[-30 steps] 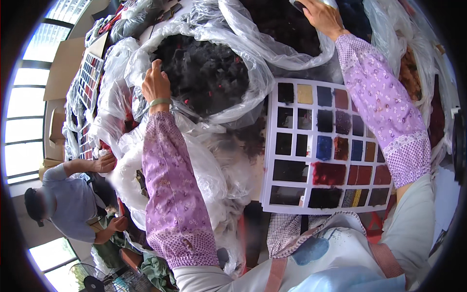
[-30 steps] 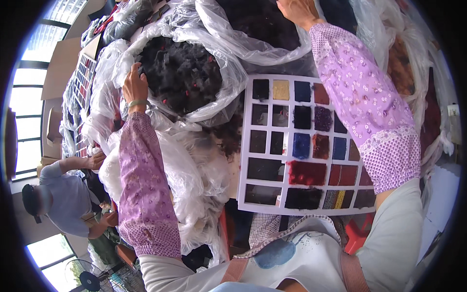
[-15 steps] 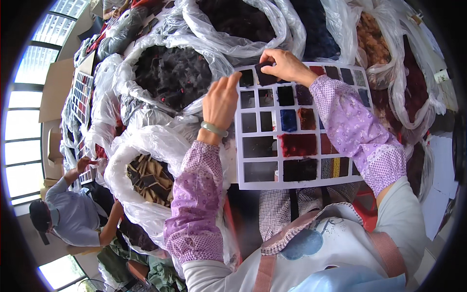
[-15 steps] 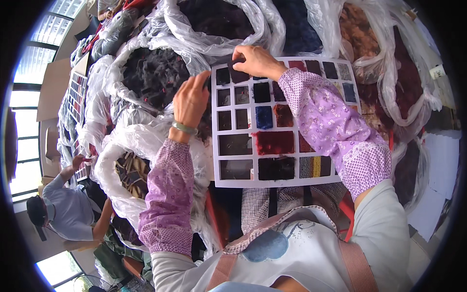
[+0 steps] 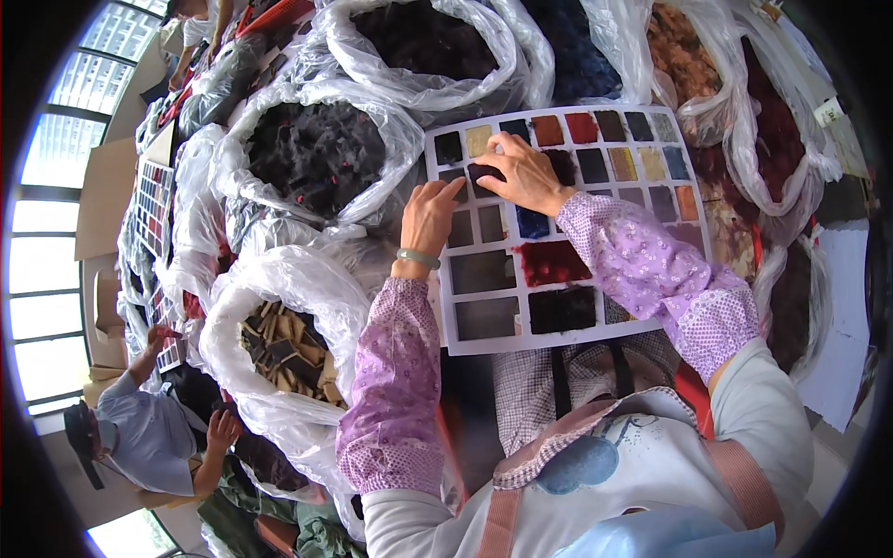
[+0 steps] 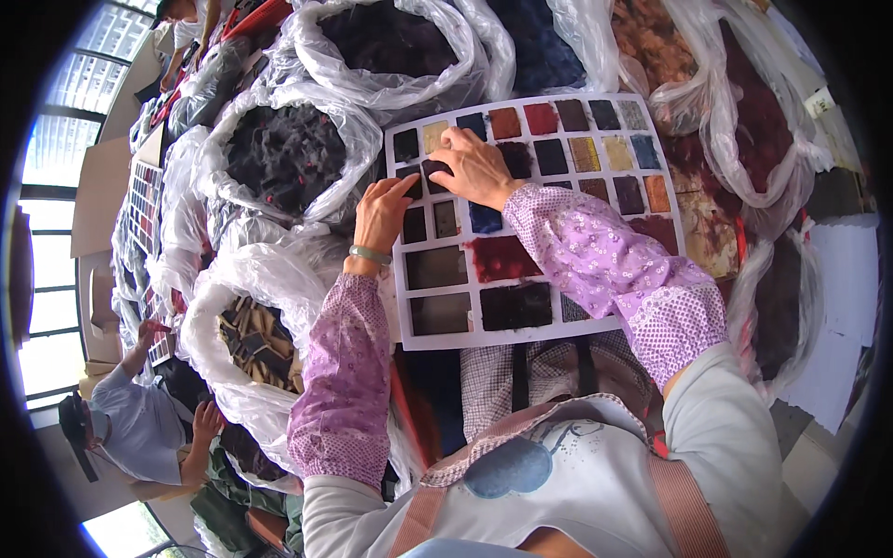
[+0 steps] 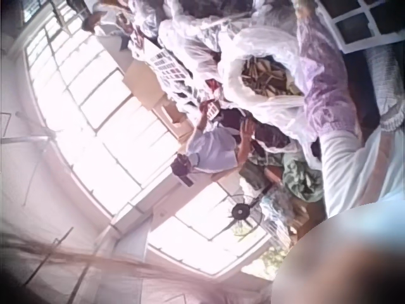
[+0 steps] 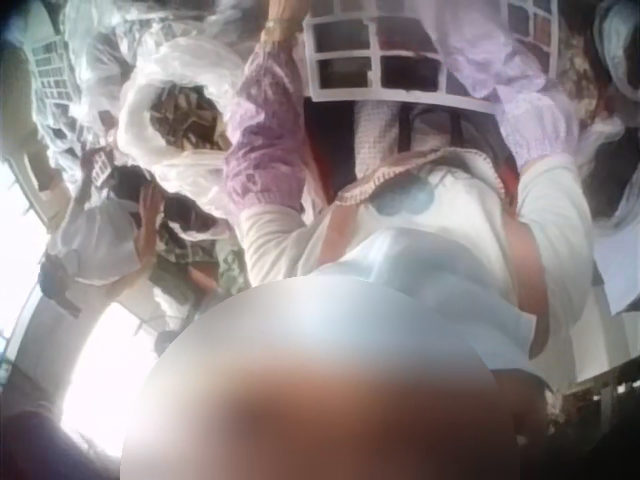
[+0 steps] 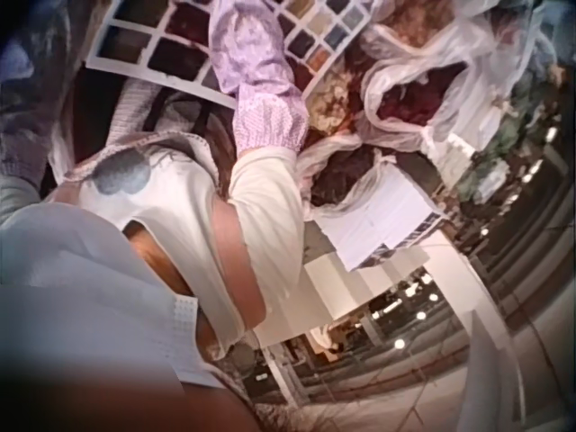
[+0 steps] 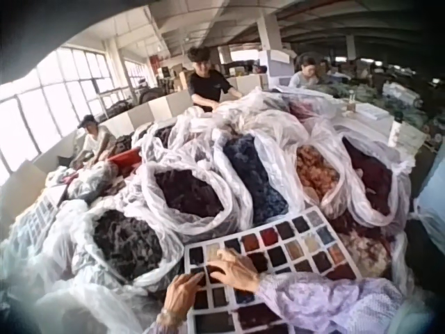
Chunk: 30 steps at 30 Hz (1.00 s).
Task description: The recorder matches samples of colored fiber from various bags to a color reference chart.
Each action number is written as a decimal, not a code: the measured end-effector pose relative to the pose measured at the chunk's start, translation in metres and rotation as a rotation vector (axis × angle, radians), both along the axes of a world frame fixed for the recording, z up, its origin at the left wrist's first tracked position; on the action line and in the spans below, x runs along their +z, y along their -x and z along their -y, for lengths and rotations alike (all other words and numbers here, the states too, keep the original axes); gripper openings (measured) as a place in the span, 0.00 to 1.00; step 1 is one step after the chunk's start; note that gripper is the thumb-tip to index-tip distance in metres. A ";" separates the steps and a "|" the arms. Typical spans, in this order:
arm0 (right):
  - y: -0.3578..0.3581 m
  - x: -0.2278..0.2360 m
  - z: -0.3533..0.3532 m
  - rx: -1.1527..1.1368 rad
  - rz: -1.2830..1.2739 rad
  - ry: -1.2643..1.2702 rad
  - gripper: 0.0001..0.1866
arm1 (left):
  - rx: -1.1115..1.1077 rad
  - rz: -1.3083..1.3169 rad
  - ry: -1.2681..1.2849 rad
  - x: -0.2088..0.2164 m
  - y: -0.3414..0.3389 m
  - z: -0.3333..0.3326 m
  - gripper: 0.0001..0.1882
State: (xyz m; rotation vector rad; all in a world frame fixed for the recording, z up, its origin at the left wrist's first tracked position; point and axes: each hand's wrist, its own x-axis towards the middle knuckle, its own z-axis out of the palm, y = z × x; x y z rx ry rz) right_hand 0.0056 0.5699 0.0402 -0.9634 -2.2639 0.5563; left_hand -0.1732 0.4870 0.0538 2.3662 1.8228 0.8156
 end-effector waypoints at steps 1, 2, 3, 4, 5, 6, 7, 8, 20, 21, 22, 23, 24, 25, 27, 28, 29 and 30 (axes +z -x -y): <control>-0.006 0.001 0.000 0.024 0.019 -0.057 0.17 | 0.030 0.055 0.004 0.001 -0.002 0.000 0.15; -0.014 0.008 -0.004 0.090 0.125 0.048 0.21 | 0.089 0.067 -0.060 0.000 -0.007 -0.002 0.13; -0.017 0.008 -0.006 0.081 0.126 0.048 0.21 | 0.081 0.068 -0.061 -0.002 -0.008 -0.003 0.13; -0.017 0.010 -0.011 0.144 0.129 0.030 0.21 | 0.057 0.062 -0.069 -0.004 -0.002 -0.008 0.13; -0.022 0.010 -0.016 0.204 0.142 0.015 0.22 | 0.031 0.066 -0.076 -0.008 -0.002 -0.014 0.12; -0.017 0.007 -0.017 0.203 0.153 0.026 0.22 | 0.053 0.051 -0.055 -0.012 0.001 -0.016 0.11; -0.019 0.001 -0.017 0.185 0.140 -0.001 0.21 | 0.072 0.011 0.017 -0.016 -0.005 -0.022 0.09; -0.013 0.001 -0.013 0.166 0.157 -0.067 0.20 | 0.079 -0.019 0.023 -0.017 -0.003 -0.023 0.09; -0.011 0.009 -0.035 0.213 0.111 -0.218 0.05 | 0.044 -0.372 0.404 0.036 -0.009 -0.051 0.14; -0.033 0.015 -0.032 0.249 0.005 -0.205 0.05 | 0.039 -0.311 0.445 0.037 -0.004 -0.058 0.12; -0.050 0.027 -0.039 0.149 -0.056 -0.235 0.04 | -0.014 -0.198 0.288 0.044 0.002 -0.064 0.10; -0.073 0.029 -0.047 0.060 -0.114 -0.247 0.03 | 0.022 -0.142 0.230 0.051 -0.002 -0.067 0.11; -0.102 0.024 -0.067 -0.122 -0.138 -0.342 0.03 | 0.013 -0.100 0.175 0.058 -0.003 -0.073 0.11; -0.143 0.032 -0.083 -0.282 -0.110 -0.291 0.04 | -0.008 -0.048 0.122 0.060 -0.008 -0.085 0.11; -0.209 0.045 -0.117 -0.629 -0.067 -0.288 0.06 | -0.042 0.001 0.085 0.064 -0.022 -0.111 0.11; -0.242 0.046 -0.148 -0.656 -0.028 -0.354 0.09 | -0.070 0.048 0.031 0.070 -0.034 -0.134 0.10; -0.270 0.048 -0.164 -0.720 0.105 -0.359 0.15 | -0.090 0.091 0.020 0.071 -0.051 -0.156 0.10; -0.280 0.040 -0.175 -0.800 0.225 -0.376 0.20 | -0.098 0.090 0.002 0.067 -0.059 -0.177 0.10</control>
